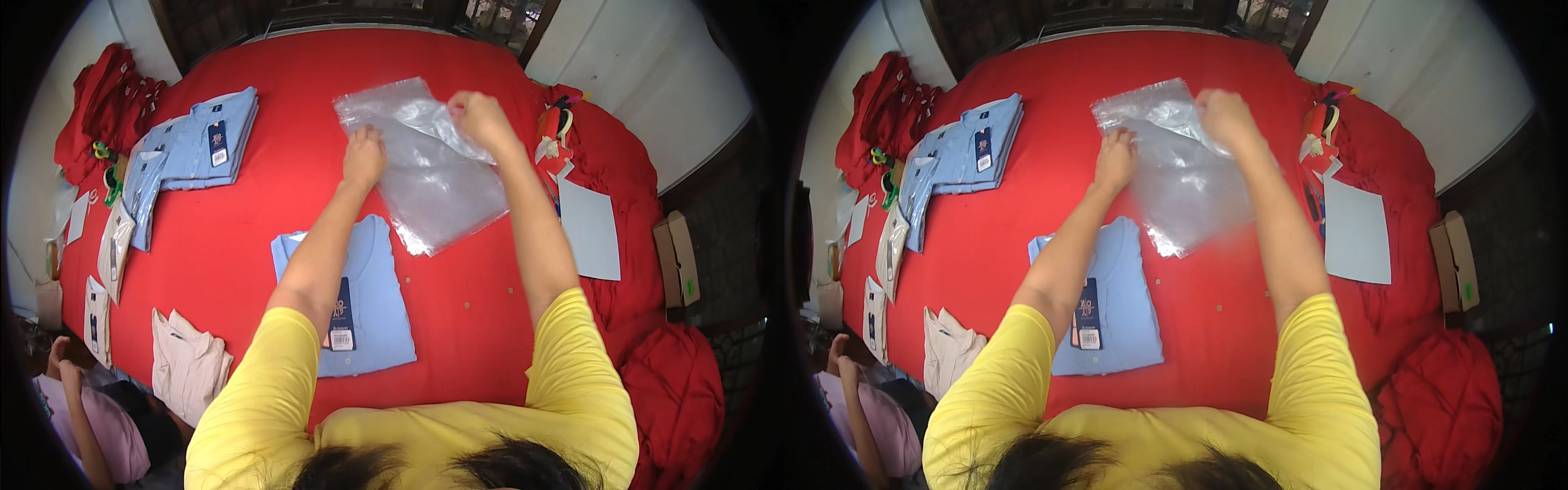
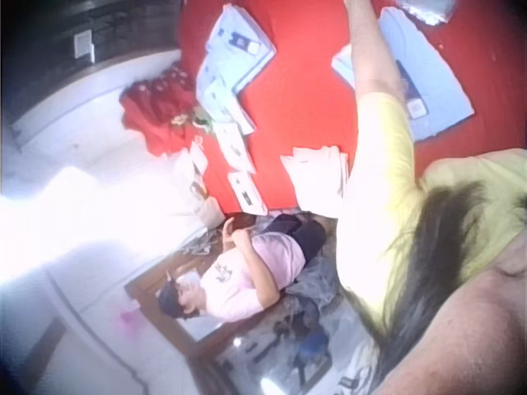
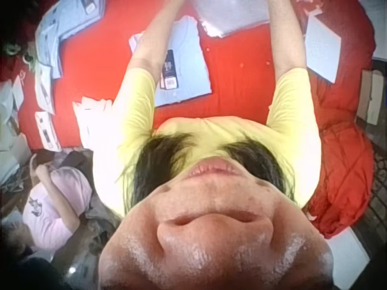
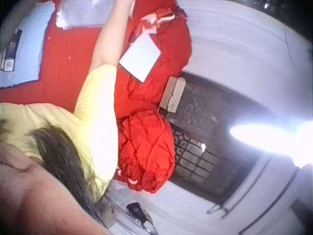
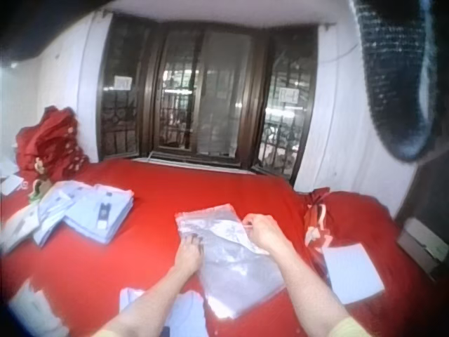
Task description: The person places folded shirts into clear plastic bags, smooths out the bags to remove air, and seals them on a red table.
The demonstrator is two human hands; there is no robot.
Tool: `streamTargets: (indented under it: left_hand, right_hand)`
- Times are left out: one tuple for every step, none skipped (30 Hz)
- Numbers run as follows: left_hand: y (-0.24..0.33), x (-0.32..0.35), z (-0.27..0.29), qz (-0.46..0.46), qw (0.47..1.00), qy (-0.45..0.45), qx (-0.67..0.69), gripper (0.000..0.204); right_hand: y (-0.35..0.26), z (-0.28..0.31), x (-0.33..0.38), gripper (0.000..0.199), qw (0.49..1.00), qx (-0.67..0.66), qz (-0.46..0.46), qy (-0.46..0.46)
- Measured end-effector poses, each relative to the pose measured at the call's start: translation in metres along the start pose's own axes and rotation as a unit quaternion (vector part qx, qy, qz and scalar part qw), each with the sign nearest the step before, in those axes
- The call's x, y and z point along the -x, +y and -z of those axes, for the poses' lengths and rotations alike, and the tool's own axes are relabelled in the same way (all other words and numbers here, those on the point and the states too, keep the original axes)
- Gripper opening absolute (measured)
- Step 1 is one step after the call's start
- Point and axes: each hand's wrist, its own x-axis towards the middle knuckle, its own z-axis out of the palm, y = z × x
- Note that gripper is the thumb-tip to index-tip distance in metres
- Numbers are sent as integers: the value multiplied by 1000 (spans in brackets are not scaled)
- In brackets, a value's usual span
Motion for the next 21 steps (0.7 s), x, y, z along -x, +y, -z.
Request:
streamTargets:
  left_hand:
    - [-14,-13,0,-29,998,-13,-54,49]
    - [-17,-24,1,-55,992,-17,-112,52]
    - [-22,-36,3,-80,982,-20,-171,55]
    - [-26,-42,5,-100,968,-24,-230,58]
    - [-23,-45,7,-76,963,-95,-238,65]
    - [-19,-47,8,-72,961,-125,-234,66]
    - [-18,-46,9,-67,958,-155,-233,68]
    - [-19,-44,8,-63,953,-185,-233,69]
    - [-20,-41,5,-64,950,-198,-232,70]
    - [-22,-37,2,-64,948,-210,-229,71]
    - [-24,-35,0,-64,946,-221,-226,73]
    - [-26,-34,-1,-54,948,-226,-218,73]
    - [-27,-33,-3,-42,949,-231,-211,73]
    - [-23,-33,-5,-36,951,-235,-200,73]
    - [-20,-34,-6,-34,952,-238,-189,73]
    - [-19,-34,-6,-28,953,-241,-179,74]
    - [-25,-32,0,-12,953,-244,-178,74]
    - [-24,-31,2,-5,952,-247,-179,74]
    - [-20,-32,3,-3,952,-250,-177,74]
    - [-16,-33,1,-1,952,-252,-174,74]
    - [-15,-33,0,-2,953,-251,-172,74]
  right_hand:
    - [-12,19,-13,17,1000,3,14,10]
    - [-5,29,-31,17,999,16,26,25]
    - [1,38,-49,18,995,61,51,55]
    - [0,45,-64,19,997,60,34,37]
    - [2,50,-76,19,993,97,52,52]
    - [4,53,-88,20,986,134,71,68]
    - [8,53,-101,20,984,145,81,63]
    - [13,53,-113,21,982,155,90,60]
    - [19,52,-124,21,980,165,100,57]
    - [25,49,-135,22,977,170,115,63]
    - [30,46,-144,23,973,176,130,69]
    - [35,42,-152,24,969,182,147,75]
    - [39,33,-159,25,972,176,123,98]
    - [54,38,-174,23,967,206,107,109]
    - [71,50,-187,23,960,236,90,120]
    - [89,56,-196,23,953,263,75,129]
    - [87,66,-198,25,967,216,53,126]
    - [89,89,-196,28,976,178,24,124]
    - [101,106,-198,28,965,212,19,153]
    - [117,123,-203,27,951,248,13,182]
    - [134,139,-203,27,946,244,19,212]
